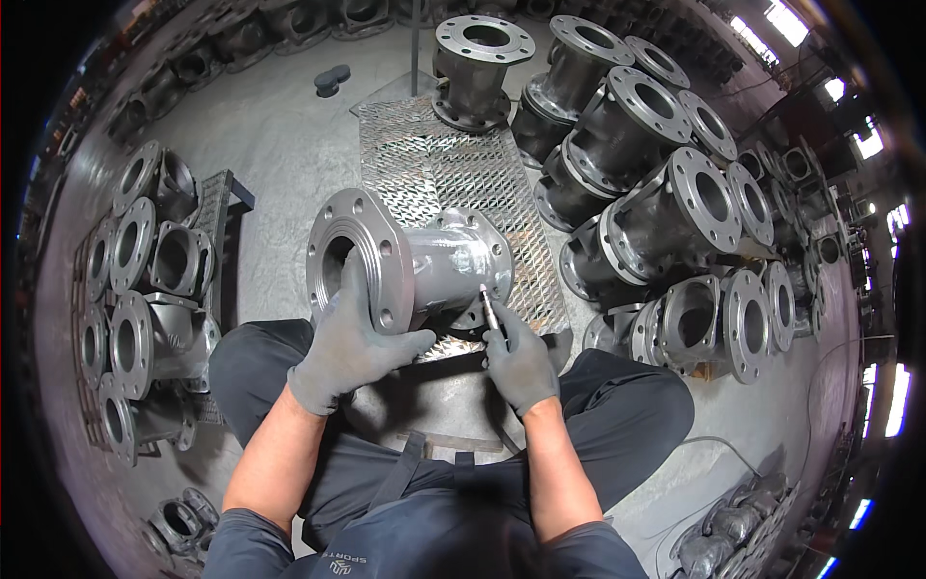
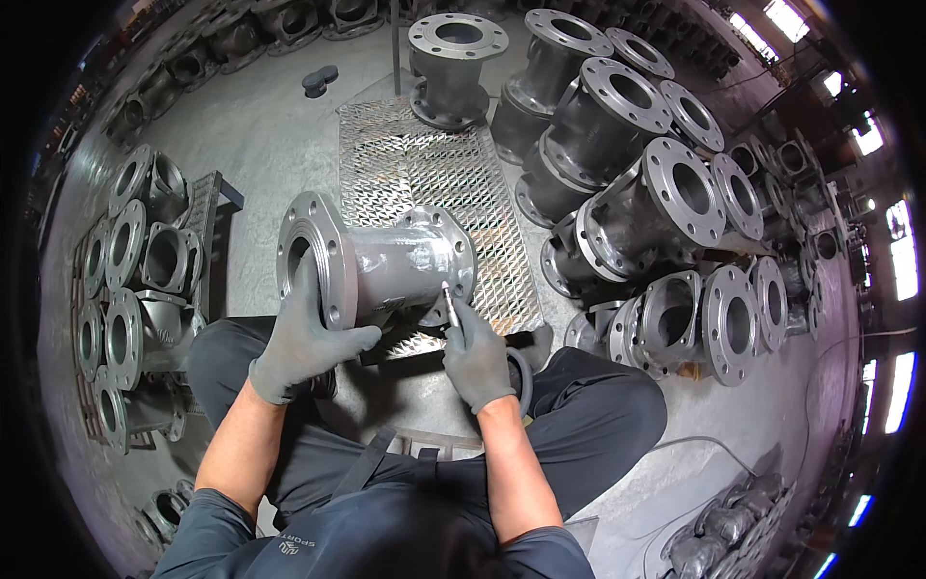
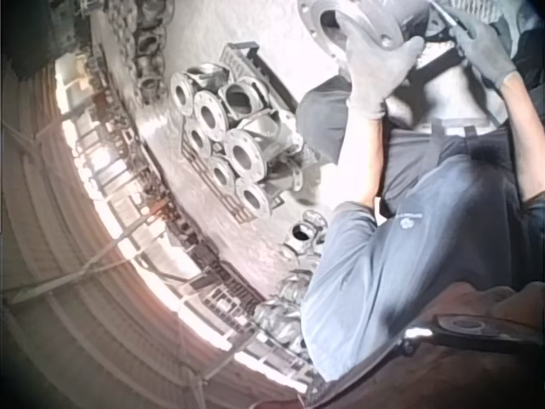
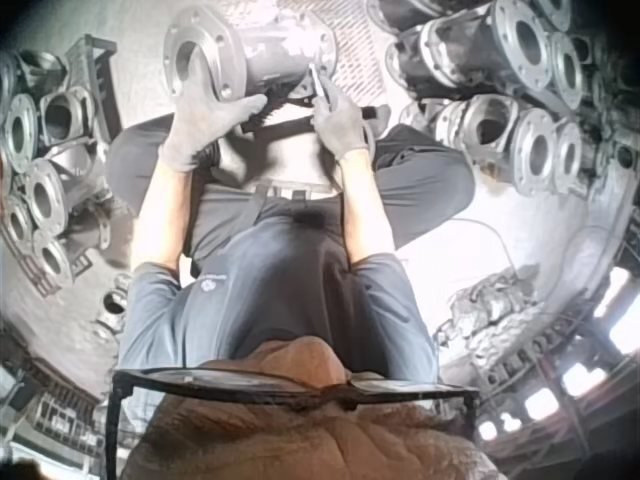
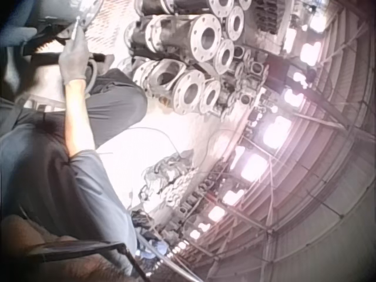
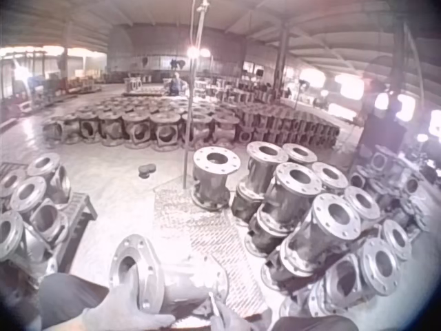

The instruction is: The person grinds and cleans the surfaces of industrial metal castings using a handheld rotary grinder.

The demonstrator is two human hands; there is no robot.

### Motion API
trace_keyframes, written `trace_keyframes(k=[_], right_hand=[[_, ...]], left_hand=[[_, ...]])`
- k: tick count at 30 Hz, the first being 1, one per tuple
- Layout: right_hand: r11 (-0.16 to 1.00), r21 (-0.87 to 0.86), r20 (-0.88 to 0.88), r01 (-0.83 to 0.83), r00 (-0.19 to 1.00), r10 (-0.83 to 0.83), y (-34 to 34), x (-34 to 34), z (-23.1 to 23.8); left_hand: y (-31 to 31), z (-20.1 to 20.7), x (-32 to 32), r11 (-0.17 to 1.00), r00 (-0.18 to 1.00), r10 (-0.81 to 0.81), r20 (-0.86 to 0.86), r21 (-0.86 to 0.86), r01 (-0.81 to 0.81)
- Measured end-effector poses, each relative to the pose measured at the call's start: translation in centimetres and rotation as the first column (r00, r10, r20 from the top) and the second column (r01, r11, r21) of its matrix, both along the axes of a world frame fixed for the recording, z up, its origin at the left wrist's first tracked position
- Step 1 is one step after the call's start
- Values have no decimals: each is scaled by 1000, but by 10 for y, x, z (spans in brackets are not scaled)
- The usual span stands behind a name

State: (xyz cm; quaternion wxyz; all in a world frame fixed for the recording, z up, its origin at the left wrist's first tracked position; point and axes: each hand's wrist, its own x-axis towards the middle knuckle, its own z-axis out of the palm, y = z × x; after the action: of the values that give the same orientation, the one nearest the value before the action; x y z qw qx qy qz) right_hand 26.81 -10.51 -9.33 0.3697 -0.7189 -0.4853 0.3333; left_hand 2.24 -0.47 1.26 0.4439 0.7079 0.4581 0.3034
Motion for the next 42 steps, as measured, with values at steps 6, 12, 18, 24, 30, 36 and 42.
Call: trace_keyframes(k=[6, 12, 18, 24, 30, 36, 42], right_hand=[[993, 88, 175, 74, 981, -89, 20, 11, 13], [988, -105, 93, 114, 990, -104, 20, 6, 39], [991, -93, 105, 92, 991, -82, 20, 4, 41], [972, -198, -249, 131, 952, -179, -1, 8, 30], [988, -50, -248, 143, 957, -151, -25, 4, 61], [998, -70, -11, -6, 1000, 5, -27, -3, 64], [980, -196, -51, -27, 999, 17, -22, -16, 47]], left_hand=[[-3, -2, -3, 999, 992, -38, -119, 32, 42], [-8, -5, -12, 961, 953, -78, -293, 233, 150], [-18, -17, -17, 981, 944, -63, -323, 155, 119], [4, 8, -4, 991, 979, 50, -199, 131, -24], [38, 36, -1, 917, 918, 230, 323, -389, -92], [32, 24, 4, 984, 967, 167, 194, -94, -152], [22, 18, 8, 975, 968, 195, 158, -142, -173]])
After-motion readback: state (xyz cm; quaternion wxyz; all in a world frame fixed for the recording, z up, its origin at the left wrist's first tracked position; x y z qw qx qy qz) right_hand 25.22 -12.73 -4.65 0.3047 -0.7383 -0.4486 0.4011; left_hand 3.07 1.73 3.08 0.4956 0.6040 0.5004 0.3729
